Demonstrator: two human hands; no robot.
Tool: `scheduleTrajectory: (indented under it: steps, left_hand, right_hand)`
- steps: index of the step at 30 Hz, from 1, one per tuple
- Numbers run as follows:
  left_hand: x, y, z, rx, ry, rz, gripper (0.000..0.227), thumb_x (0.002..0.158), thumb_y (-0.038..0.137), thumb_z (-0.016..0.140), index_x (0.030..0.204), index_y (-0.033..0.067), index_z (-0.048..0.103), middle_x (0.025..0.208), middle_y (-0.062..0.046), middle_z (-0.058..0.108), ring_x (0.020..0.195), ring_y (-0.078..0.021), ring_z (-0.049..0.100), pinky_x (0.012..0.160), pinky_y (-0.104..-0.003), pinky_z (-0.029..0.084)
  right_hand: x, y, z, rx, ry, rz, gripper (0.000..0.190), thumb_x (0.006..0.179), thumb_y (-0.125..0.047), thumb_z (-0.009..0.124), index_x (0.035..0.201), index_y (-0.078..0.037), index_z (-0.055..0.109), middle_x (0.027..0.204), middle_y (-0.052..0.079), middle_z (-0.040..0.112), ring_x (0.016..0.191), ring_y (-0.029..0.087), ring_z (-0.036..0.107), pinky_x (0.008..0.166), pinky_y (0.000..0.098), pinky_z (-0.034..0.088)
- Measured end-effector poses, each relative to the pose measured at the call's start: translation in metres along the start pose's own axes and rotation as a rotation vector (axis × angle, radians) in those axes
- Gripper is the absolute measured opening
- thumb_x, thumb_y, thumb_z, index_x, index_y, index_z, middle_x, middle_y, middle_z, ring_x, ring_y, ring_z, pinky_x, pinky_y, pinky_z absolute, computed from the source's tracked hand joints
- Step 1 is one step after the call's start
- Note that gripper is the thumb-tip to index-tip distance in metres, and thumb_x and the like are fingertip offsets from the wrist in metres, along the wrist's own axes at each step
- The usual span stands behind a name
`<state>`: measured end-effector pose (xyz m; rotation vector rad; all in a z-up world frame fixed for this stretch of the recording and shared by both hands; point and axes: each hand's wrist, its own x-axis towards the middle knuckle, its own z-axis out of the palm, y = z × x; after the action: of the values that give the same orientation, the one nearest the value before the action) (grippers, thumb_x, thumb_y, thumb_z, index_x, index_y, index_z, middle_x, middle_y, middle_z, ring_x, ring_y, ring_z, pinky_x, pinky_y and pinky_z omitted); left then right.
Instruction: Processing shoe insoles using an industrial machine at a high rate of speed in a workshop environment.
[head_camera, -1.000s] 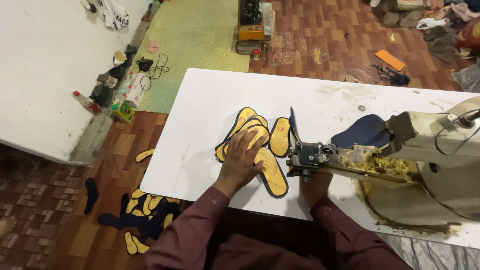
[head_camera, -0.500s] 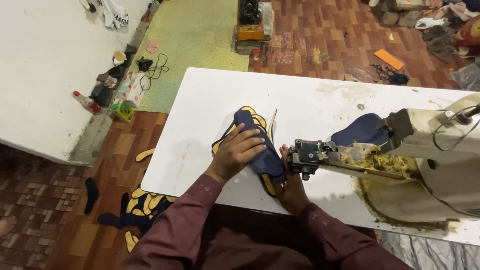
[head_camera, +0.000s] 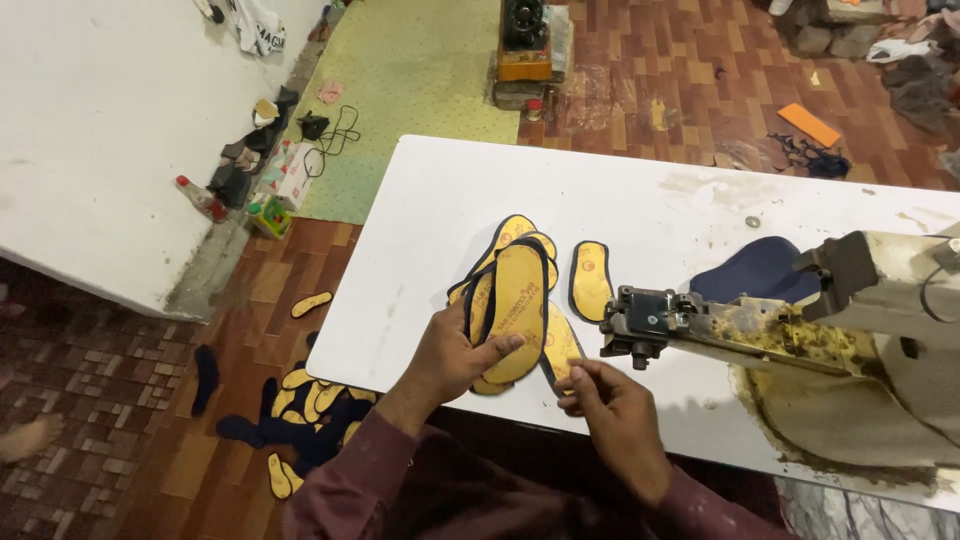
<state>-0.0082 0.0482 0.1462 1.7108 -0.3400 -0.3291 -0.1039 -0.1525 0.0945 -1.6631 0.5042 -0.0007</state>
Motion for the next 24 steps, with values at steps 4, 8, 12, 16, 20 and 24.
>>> scheduleTrajectory:
  steps: [4,8,12,16,20,24]
  left_hand:
    - [-0.012,0.021,0.000,0.039,-0.116,-0.093,0.061,0.077,0.038,0.079,0.129,0.0103,0.065,0.123,-0.007,0.076,0.116,-0.0228,0.074,0.097,-0.036,0.061]
    - [-0.018,0.028,0.008,0.026,-0.284,0.045,0.068,0.081,0.048,0.072,0.137,0.0100,0.061,0.128,-0.006,0.073,0.119,-0.0201,0.070,0.098,-0.035,0.058]
    - [-0.012,-0.011,0.011,-0.129,-0.184,0.186,0.045,0.101,0.048,0.055,0.072,0.0137,0.048,0.066,0.002,0.053,0.063,-0.0088,0.051,0.055,-0.026,0.041]
    - [-0.013,-0.018,0.018,-0.060,-0.180,0.144,0.044,0.102,0.046,0.056,0.072,0.0150,0.045,0.071,0.006,0.045,0.068,-0.0079,0.043,0.059,-0.027,0.036]
    - [-0.007,-0.019,0.020,-0.135,0.027,0.049,0.042,0.106,0.035,0.055,0.070,0.0166,0.044,0.062,0.005,0.040,0.056,-0.0077,0.036,0.049,-0.027,0.031]
    - [0.020,-0.014,0.025,-0.396,0.487,-0.157,0.032,0.103,0.034,0.058,0.087,0.0061,0.059,0.079,-0.007,0.067,0.070,-0.0147,0.062,0.055,-0.029,0.051]
  right_hand:
    - [-0.025,-0.041,-0.002,-0.064,-0.089,-0.113,0.026,0.093,-0.023,0.066,0.105,-0.006,0.082,0.086,0.007,0.085,0.079,0.017,0.080,0.066,0.0328,0.070]
    - [-0.019,-0.095,-0.003,-0.313,-0.048,-0.330,0.069,0.088,-0.027,0.070,0.150,-0.015,0.041,0.151,0.010,0.049,0.133,0.027,0.055,0.092,0.0394,0.052]
    - [-0.009,-0.127,-0.016,-0.091,-0.127,-0.083,0.040,0.087,-0.013,0.073,0.127,-0.008,0.068,0.113,0.012,0.076,0.100,0.021,0.075,0.076,0.0338,0.069]
    - [0.001,-0.103,-0.030,-0.097,-0.017,-0.145,0.019,0.092,-0.016,0.075,0.107,-0.004,0.073,0.091,0.007,0.071,0.082,0.014,0.064,0.066,0.0287,0.058]
    - [-0.013,-0.114,-0.040,-0.064,0.082,-0.103,0.024,0.097,-0.012,0.068,0.120,-0.006,0.068,0.090,0.009,0.068,0.077,0.018,0.062,0.062,0.0328,0.055]
    - [-0.032,-0.105,-0.034,0.275,0.185,-0.043,0.041,0.101,0.000,0.050,0.140,-0.007,0.059,0.113,0.014,0.055,0.097,0.029,0.065,0.079,0.0371,0.062]
